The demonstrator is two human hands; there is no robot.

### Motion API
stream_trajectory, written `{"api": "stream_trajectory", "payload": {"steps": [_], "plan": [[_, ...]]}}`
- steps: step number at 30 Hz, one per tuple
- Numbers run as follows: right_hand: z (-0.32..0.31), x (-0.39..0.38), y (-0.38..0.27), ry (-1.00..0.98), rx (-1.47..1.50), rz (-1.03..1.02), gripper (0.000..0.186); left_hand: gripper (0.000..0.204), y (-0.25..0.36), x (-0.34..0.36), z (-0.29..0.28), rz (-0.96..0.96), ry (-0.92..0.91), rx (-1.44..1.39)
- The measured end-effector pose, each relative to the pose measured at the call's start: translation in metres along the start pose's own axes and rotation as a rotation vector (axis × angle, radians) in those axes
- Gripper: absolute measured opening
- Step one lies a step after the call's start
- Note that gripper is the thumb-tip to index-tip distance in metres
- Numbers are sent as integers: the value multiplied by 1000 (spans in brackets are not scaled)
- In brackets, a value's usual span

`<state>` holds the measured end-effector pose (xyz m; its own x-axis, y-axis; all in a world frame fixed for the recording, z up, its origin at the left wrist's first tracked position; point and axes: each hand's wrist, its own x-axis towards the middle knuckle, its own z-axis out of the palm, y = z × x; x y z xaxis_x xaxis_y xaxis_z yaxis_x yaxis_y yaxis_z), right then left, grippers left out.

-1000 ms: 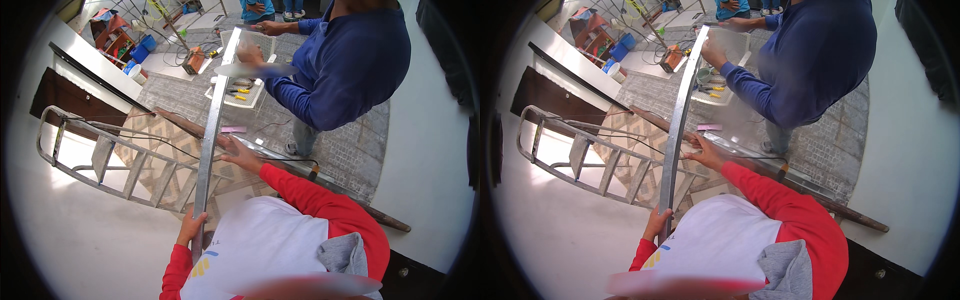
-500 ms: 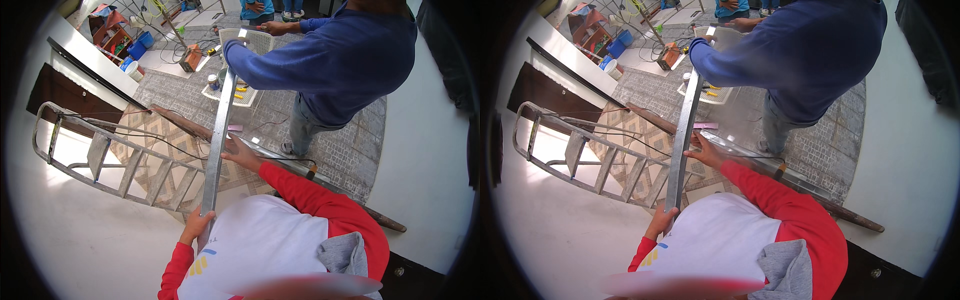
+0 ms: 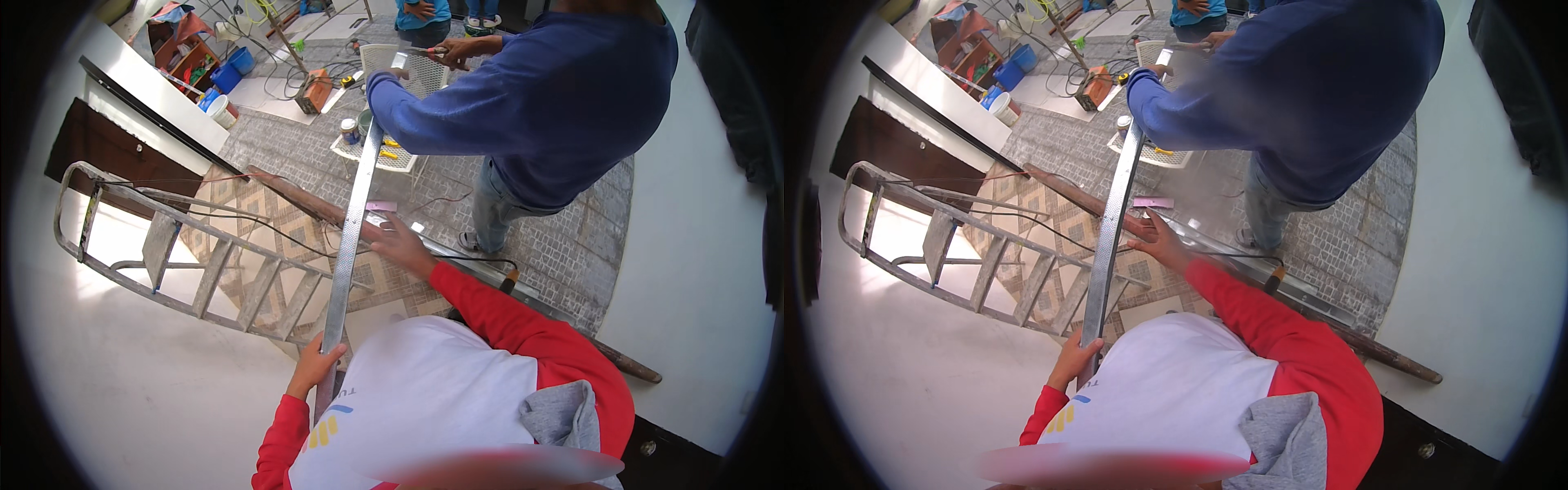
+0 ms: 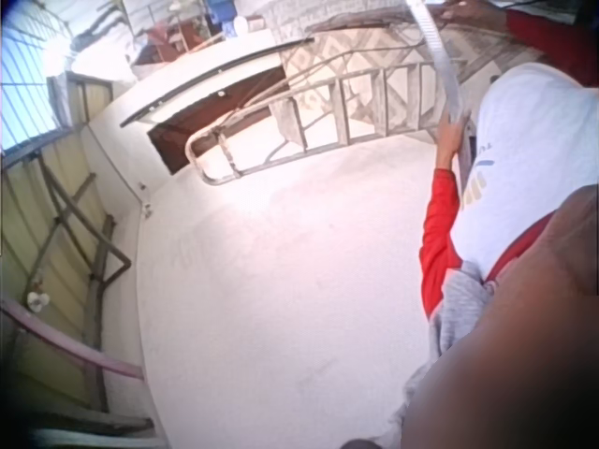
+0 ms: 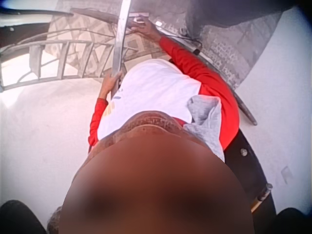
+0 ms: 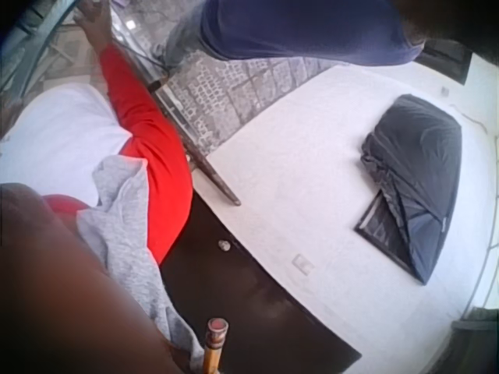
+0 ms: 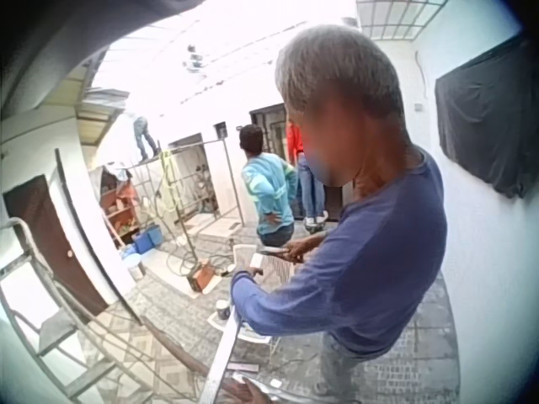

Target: The person measures a metal railing section with a tape measure, then positions it against a stair railing. A coworker marks the metal piece while the person holds it steady. The person then uses an angle grinder to cut the metal railing section to size.

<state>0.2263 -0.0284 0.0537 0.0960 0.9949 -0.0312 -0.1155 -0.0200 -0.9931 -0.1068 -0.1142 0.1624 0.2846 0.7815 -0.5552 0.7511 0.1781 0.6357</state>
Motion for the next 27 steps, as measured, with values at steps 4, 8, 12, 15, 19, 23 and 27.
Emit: {"api": "stream_trajectory", "payload": {"steps": [4, 8, 12, 15, 19, 23, 27], "plan": [[3, -1, 4, -15, -10, -5, 98, 51, -14, -9, 0, 18, 26, 3], [8, -1, 3, -45, -20, 13, 100, 52, -32, -7, 1, 47, 52, 13], [10, -4, -4, -43, -86, 23, 101, 57, -42, -9, 2, 85, 71, 23], [13, -7, -8, -36, -47, 50, 100, 63, -38, -14, 2, 117, 86, 28], [11, -9, -9, -27, -57, 51, 100, 74, -30, -16, 1, 83, 81, 48], [7, -9, -7, -26, -25, 50, 98, 87, -26, -14, 1, 91, 72, 13], [4, -9, -2, -23, -42, 47, 97, 87, -27, -13, 1, 83, 68, 20]]}}
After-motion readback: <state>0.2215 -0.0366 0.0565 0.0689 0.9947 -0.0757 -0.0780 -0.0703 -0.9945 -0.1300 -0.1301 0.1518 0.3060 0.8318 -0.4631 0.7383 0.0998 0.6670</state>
